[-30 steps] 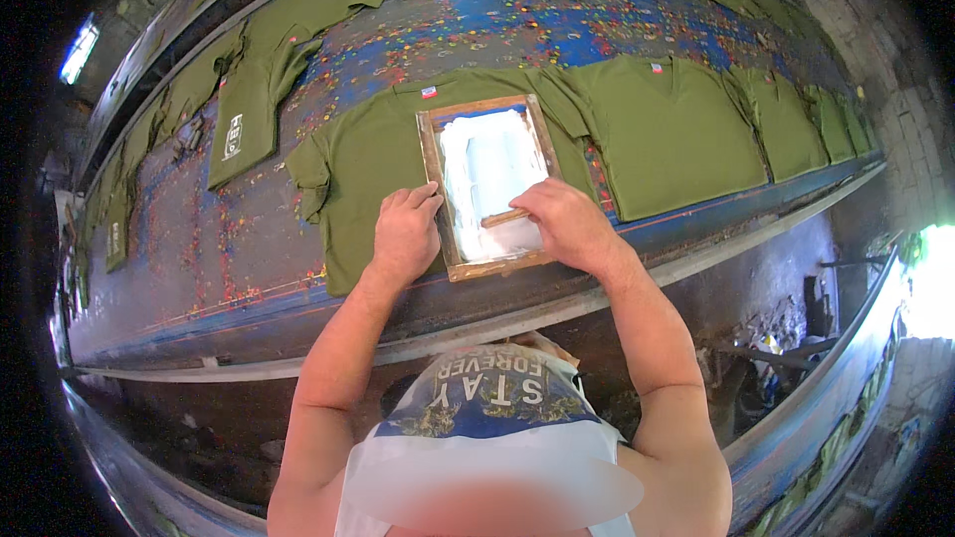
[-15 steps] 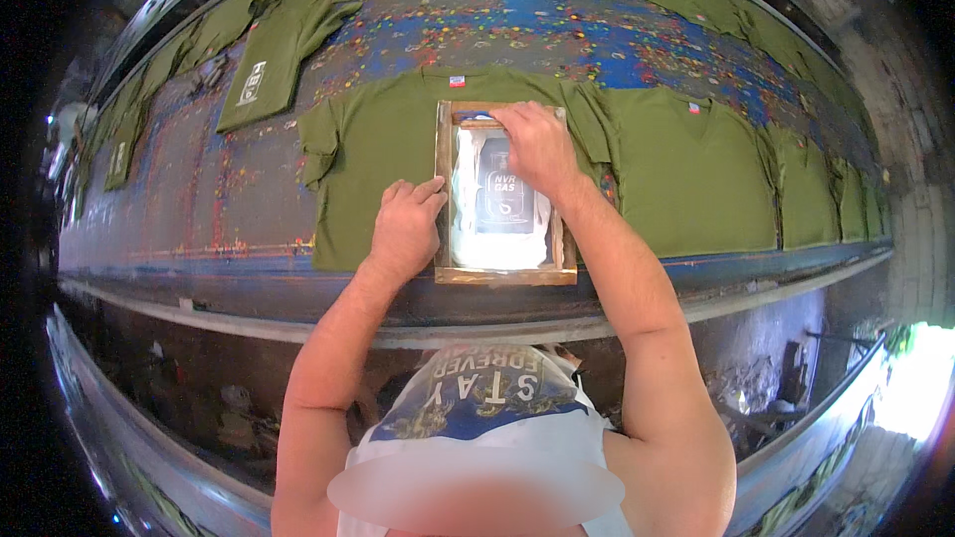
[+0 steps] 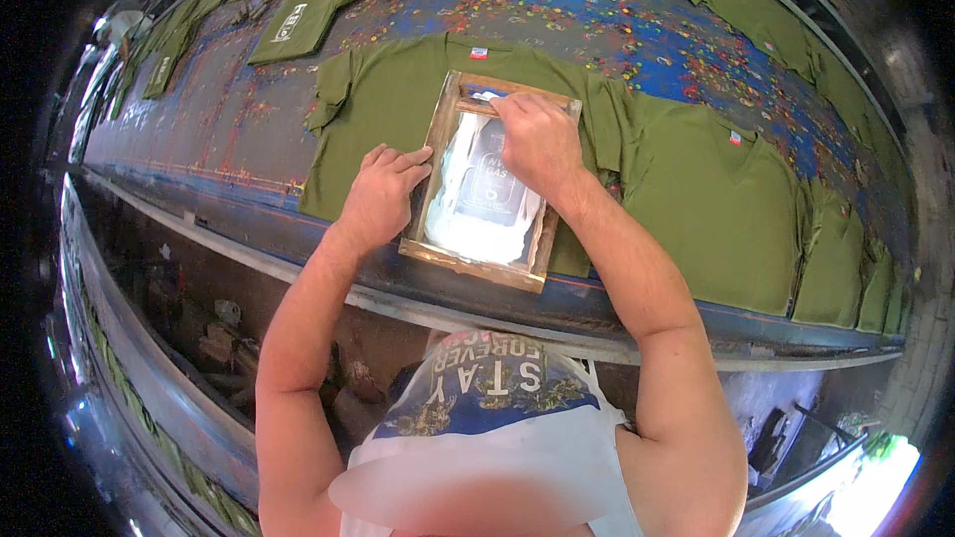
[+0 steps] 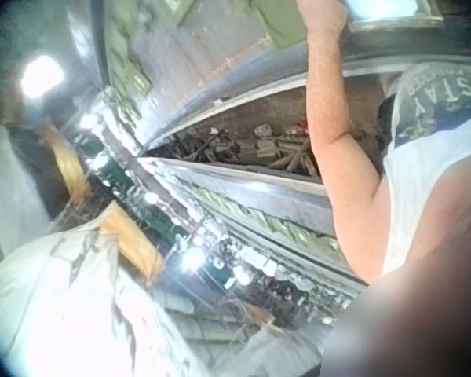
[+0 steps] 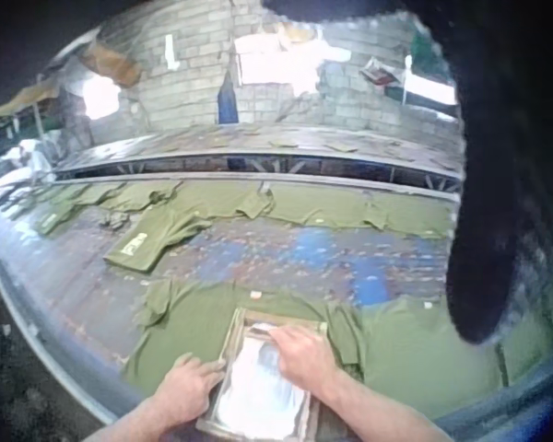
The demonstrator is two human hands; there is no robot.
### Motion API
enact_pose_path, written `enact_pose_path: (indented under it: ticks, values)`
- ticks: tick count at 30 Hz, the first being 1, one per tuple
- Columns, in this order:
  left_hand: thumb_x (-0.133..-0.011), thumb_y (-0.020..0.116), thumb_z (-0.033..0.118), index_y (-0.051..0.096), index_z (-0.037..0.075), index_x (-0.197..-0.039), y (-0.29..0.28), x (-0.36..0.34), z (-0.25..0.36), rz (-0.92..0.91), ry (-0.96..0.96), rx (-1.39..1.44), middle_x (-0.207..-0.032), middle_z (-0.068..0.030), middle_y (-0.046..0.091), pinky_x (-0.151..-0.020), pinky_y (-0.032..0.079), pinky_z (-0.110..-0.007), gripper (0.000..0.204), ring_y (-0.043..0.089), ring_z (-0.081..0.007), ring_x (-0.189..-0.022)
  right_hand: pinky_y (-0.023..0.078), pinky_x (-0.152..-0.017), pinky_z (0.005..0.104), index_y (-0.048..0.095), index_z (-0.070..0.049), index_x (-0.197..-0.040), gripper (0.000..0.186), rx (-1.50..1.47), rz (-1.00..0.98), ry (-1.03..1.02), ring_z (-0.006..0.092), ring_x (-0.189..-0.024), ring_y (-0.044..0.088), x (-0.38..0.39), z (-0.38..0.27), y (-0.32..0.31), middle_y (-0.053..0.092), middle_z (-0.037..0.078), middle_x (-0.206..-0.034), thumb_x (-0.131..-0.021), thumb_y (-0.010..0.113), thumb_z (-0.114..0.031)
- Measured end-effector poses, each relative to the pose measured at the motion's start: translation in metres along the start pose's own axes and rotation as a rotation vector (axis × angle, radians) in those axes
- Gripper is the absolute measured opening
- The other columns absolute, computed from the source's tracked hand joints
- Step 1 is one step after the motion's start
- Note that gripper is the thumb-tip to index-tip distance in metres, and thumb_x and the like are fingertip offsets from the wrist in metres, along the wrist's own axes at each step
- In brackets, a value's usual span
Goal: The person repeatedly screen prints a white logo onto olive green t-shirts. They pull ink across a screen, lift the screen to reveal the printed logo, fold the shirt, and place it aside. The process is repeated for multiple shirts.
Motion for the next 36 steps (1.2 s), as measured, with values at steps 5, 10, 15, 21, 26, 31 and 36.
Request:
enact_pose_path:
  ticks: [5, 10, 15, 21, 26, 31, 36]
  values:
    - [-0.090, 0.067, 0.000, 0.082, 0.004, -0.125, -0.002, -0.003, 0.004, -0.055, -0.026, -0.028, -0.154, -0.0068, 0.075, -0.129, 0.045, -0.055, 0.038, 0.069, -0.0329, -0.131, 0.066, -0.094, 0.0471, 0.083, -0.002, -0.119, 0.038, 0.005, 0.020, -0.043, 0.0347, -0.107, 0.081, 0.001, 0.006, 0.005, 0.084, 0.014, -0.110, -0.083, 0.071, 0.003]
    - [-0.089, 0.066, -0.001, 0.084, 0.005, -0.124, -0.006, -0.006, 0.006, -0.079, -0.017, -0.067, -0.153, -0.0062, 0.076, -0.129, 0.045, -0.052, 0.040, 0.069, -0.0320, -0.127, 0.066, -0.091, 0.0471, 0.084, -0.004, -0.118, 0.036, -0.043, -0.055, -0.025, 0.0351, -0.103, 0.081, -0.012, 0.013, 0.012, 0.083, 0.015, -0.108, -0.085, 0.071, 0.000]
    - [-0.088, 0.066, -0.001, 0.084, 0.004, -0.126, -0.008, -0.006, 0.008, -0.099, -0.023, -0.059, -0.154, -0.0071, 0.075, -0.128, 0.045, -0.050, 0.043, 0.068, -0.0324, -0.128, 0.064, -0.094, 0.0507, 0.084, -0.007, -0.124, 0.037, -0.134, -0.272, 0.012, 0.0391, -0.110, 0.079, -0.029, 0.026, 0.005, 0.083, 0.017, -0.114, -0.089, 0.073, -0.002]
    - [-0.091, 0.065, 0.000, 0.085, 0.005, -0.125, -0.010, -0.006, 0.009, -0.110, -0.033, -0.052, -0.153, -0.0073, 0.076, -0.127, 0.046, -0.049, 0.040, 0.069, -0.0316, -0.125, 0.063, -0.096, 0.0504, 0.084, -0.008, -0.123, 0.038, -0.277, -0.529, -0.105, 0.0400, -0.112, 0.078, -0.032, 0.017, -0.001, 0.083, 0.017, -0.116, -0.088, 0.073, 0.002]
    - [-0.089, 0.067, 0.001, 0.084, 0.005, -0.128, -0.009, -0.008, 0.008, -0.140, -0.035, -0.068, -0.155, -0.0081, 0.075, -0.127, 0.046, -0.049, 0.042, 0.069, -0.0326, -0.125, 0.063, -0.095, 0.0505, 0.086, -0.009, -0.121, 0.041, -0.427, -0.648, -0.351, 0.0398, -0.111, 0.079, -0.026, -0.002, 0.001, 0.084, 0.015, -0.114, -0.084, 0.075, 0.007]
    - [-0.088, 0.067, 0.000, 0.083, 0.003, -0.129, -0.010, -0.009, 0.008, -0.140, -0.004, -0.087, -0.153, -0.0091, 0.076, -0.127, 0.047, -0.051, 0.043, 0.070, -0.0338, -0.126, 0.053, -0.109, 0.0442, 0.082, -0.016, -0.097, 0.022, -0.406, -0.621, -0.669, 0.0276, -0.109, 0.074, -0.022, -0.013, -0.001, 0.078, 0.005, -0.093, -0.082, 0.080, -0.001]
    - [-0.088, 0.067, 0.000, 0.081, 0.004, -0.128, -0.009, -0.010, 0.000, -0.154, 0.064, -0.080, -0.153, -0.0095, 0.075, -0.127, 0.046, -0.054, 0.043, 0.069, -0.0348, -0.128, 0.054, -0.110, 0.0443, 0.084, -0.015, -0.095, 0.022, -0.222, -0.583, -0.519, 0.0294, -0.108, 0.075, -0.032, 0.025, -0.027, 0.081, 0.006, -0.096, -0.081, 0.079, 0.002]
Point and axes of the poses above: each hand's wrist, its own x-axis away from the middle knuckle, its own y-axis out of the palm, z = x × y, the point moved 3 cm from there along -x, towards the middle knuckle
